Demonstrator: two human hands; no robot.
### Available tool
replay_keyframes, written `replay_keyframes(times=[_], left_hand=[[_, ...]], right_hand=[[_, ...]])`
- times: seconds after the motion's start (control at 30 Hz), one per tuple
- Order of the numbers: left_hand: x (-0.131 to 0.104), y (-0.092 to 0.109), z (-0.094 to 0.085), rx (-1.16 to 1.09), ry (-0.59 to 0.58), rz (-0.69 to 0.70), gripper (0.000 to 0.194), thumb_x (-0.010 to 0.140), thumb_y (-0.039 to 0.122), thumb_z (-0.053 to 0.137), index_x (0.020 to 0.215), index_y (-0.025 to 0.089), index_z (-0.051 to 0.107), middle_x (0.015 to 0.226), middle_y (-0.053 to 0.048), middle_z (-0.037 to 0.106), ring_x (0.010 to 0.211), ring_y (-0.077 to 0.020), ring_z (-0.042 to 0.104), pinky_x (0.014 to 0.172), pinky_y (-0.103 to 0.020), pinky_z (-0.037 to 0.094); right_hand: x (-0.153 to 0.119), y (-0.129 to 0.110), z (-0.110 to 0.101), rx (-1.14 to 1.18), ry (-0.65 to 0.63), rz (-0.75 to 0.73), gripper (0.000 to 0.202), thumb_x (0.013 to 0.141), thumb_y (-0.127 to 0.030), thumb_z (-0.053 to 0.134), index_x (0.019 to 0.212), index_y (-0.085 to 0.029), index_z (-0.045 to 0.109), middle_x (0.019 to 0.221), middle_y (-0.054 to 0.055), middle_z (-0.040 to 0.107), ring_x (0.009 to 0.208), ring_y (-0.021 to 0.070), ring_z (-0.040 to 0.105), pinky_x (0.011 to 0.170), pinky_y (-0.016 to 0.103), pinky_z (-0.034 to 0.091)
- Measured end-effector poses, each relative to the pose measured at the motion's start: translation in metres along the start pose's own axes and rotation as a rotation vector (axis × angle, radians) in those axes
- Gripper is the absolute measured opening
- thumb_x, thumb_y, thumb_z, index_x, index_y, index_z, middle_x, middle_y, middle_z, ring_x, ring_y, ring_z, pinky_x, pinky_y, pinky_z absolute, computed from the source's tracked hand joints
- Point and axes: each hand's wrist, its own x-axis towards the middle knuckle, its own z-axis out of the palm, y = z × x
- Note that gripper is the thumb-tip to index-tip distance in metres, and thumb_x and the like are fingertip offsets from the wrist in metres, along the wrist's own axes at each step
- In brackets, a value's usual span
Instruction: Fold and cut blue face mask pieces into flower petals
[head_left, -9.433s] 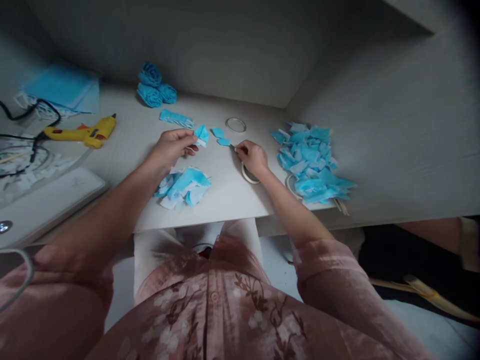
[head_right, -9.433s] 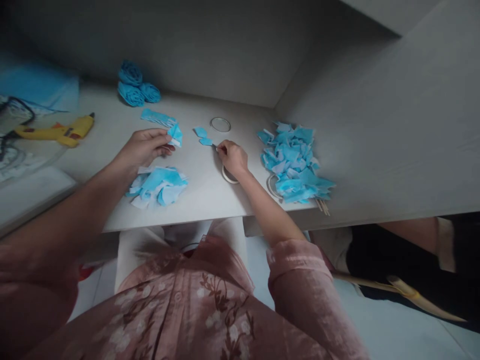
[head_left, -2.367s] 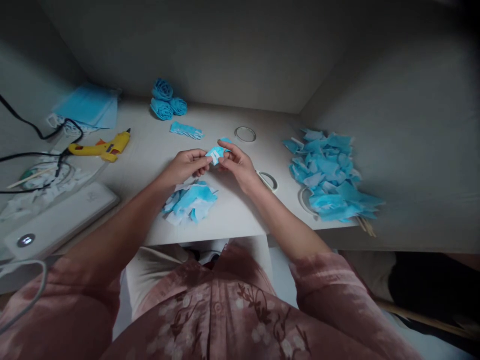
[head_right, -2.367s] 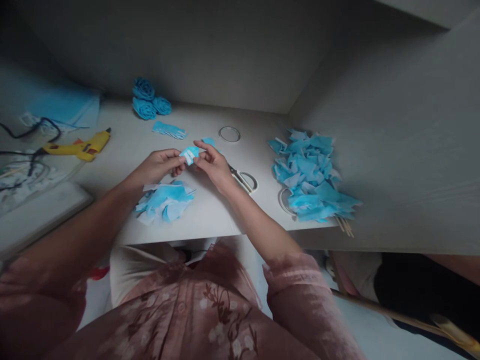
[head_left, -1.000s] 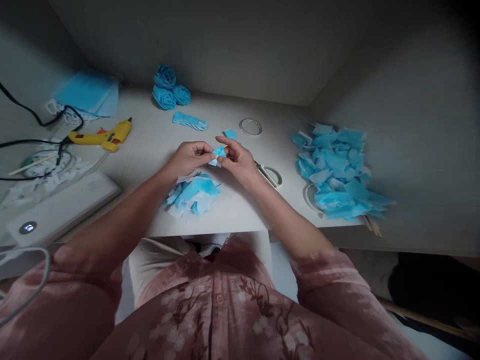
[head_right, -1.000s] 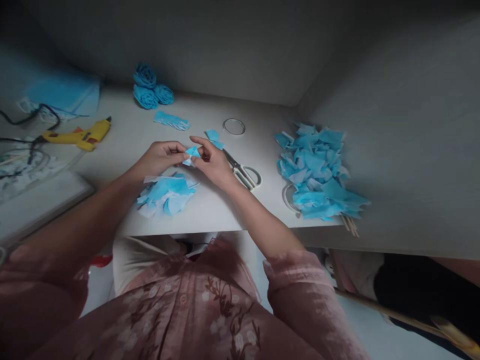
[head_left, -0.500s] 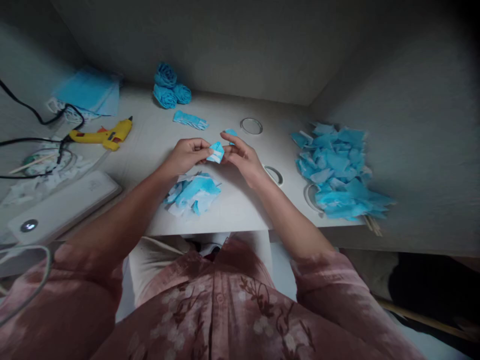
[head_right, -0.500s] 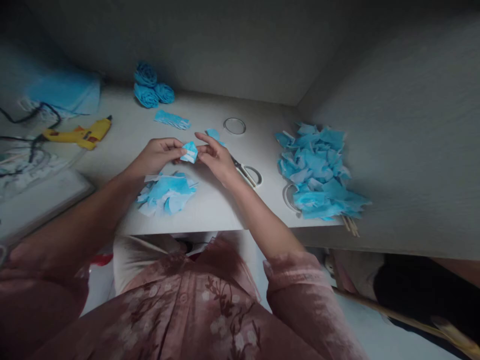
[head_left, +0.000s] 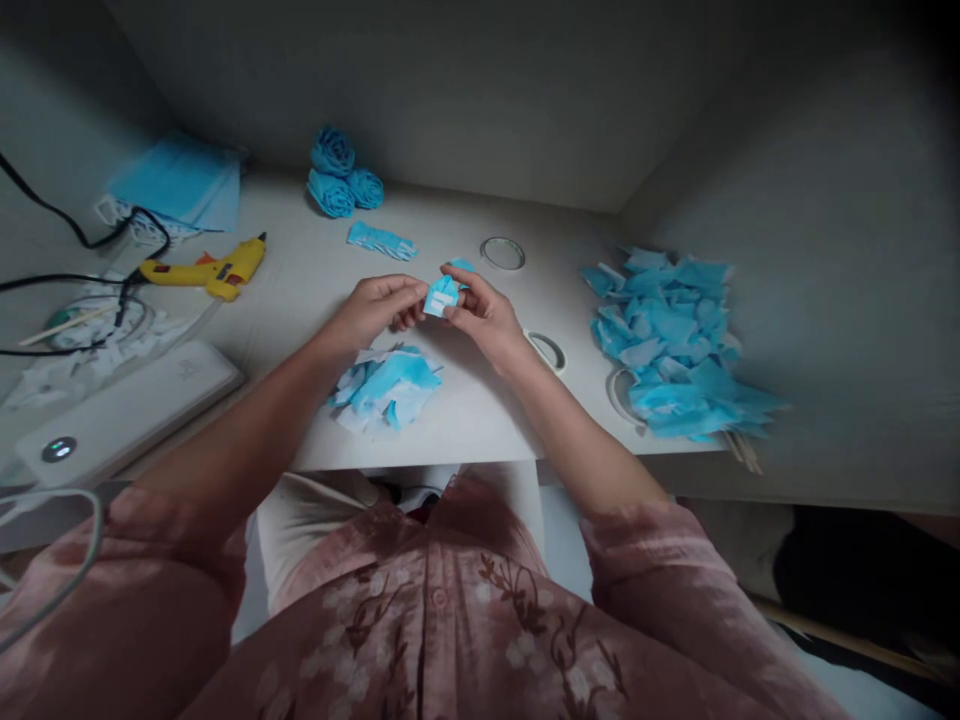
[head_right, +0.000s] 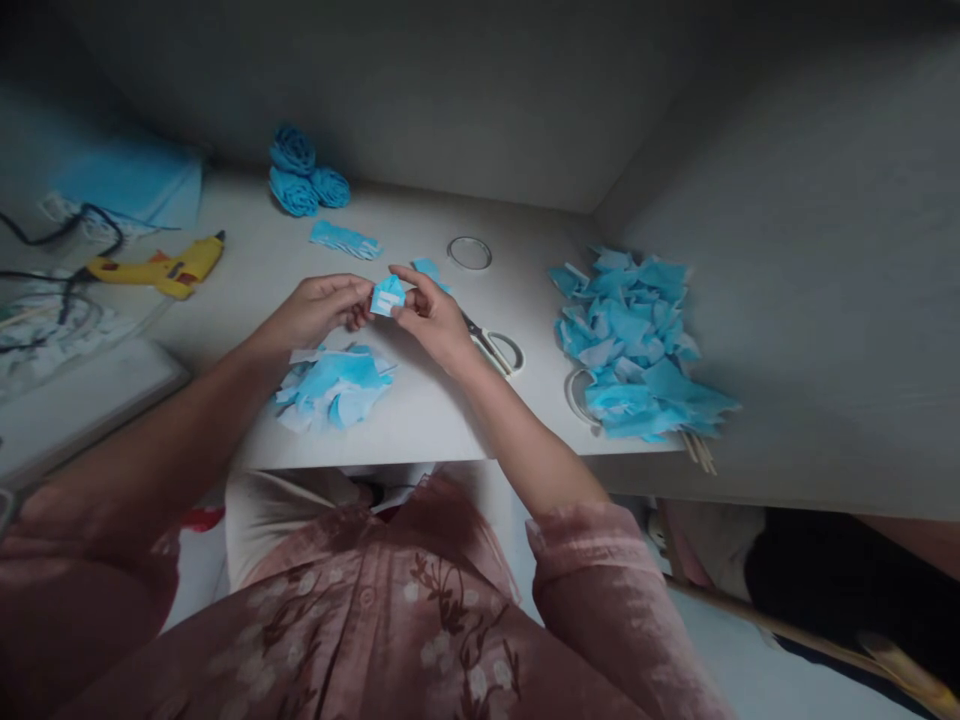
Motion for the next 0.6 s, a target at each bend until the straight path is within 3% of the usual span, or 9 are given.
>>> replay_keyframes(times=[0.2, 0.33, 0.6], left_hand=[[-0.0012, 0.0034, 0.0021, 0.093, -0.001, -0.025, 0.022, 0.066, 0.032, 0.076, 0.070, 0.016, 0.061, 0.061, 0.002, 0.062, 0.052, -0.0073, 0.051, 0.055, -0.022, 0.042], [-0.0013, 0.0045, 0.0049, 0.090, 0.004, -0.009, 0.022, 0.065, 0.032, 0.076, 0.069, 0.017, 0.060, 0.059, 0.003, 0.060, 0.053, -0.0073, 0.051, 0.056, -0.022, 0.041], [-0.0047, 0.0067, 0.0068, 0.159, -0.013, 0.034, 0.023, 0.064, 0.035, 0.075, 0.069, 0.018, 0.061, 0.057, 0.006, 0.055, 0.055, -0.0073, 0.046, 0.055, -0.023, 0.034]], right_hand=[[-0.0011, -0.0020, 0.0022, -0.043, -0.011, -0.012, 0.062, 0.088, -0.048, 0.071, 0.143, -0.025, 0.054, 0.103, 0.003, 0.070, 0.087, 0.0168, 0.062, 0.086, 0.034, 0.054], [-0.0015, -0.0022, 0.0041, -0.080, -0.009, -0.031, 0.062, 0.087, -0.047, 0.071, 0.143, -0.026, 0.054, 0.108, 0.004, 0.069, 0.095, 0.0183, 0.064, 0.092, 0.036, 0.053], [0.0004, 0.0012, 0.0084, -0.072, -0.014, -0.003, 0.064, 0.084, -0.048, 0.074, 0.140, -0.024, 0.055, 0.101, 0.003, 0.068, 0.090, 0.0194, 0.063, 0.087, 0.036, 0.054]])
